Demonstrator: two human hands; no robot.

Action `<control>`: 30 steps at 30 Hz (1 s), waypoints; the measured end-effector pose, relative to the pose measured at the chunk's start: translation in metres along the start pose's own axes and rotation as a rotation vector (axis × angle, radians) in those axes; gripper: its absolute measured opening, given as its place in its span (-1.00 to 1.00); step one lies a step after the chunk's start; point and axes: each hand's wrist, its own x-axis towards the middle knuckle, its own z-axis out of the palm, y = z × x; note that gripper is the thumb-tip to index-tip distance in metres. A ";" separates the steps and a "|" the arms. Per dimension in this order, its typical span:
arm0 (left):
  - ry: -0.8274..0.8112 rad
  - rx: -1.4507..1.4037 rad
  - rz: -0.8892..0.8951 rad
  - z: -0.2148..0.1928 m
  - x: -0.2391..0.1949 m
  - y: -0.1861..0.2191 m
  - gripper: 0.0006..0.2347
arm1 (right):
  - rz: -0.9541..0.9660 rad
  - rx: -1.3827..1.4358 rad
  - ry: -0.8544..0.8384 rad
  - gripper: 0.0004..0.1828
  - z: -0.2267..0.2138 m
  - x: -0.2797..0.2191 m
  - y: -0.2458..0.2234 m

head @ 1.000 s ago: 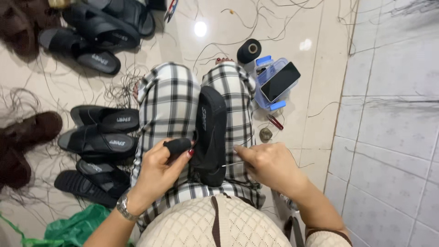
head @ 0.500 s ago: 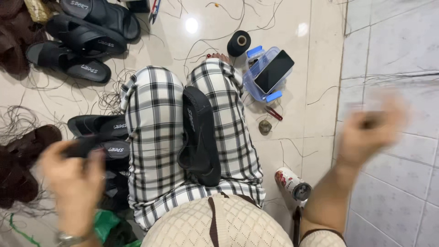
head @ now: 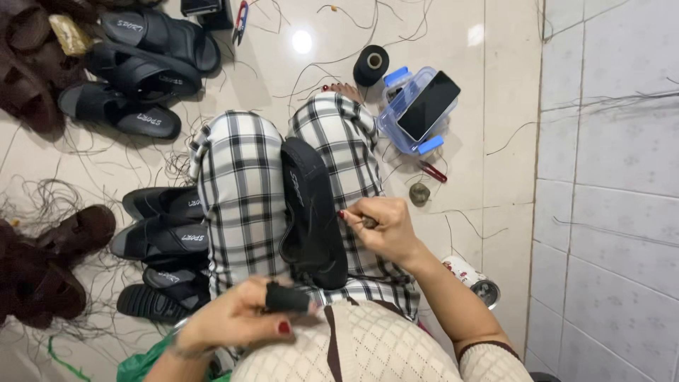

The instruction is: The person sits on the floor and sews a black slipper using a needle and thread. They hold the slipper on their lap and repeatedly push the needle through the material while pulling the thread to stitch it. Other slippers and a spool of thread are visible on the floor nearby.

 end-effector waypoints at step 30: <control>1.069 1.100 0.230 0.017 -0.026 -0.011 -0.60 | 0.231 -0.286 -0.225 -0.31 -0.017 0.065 -0.035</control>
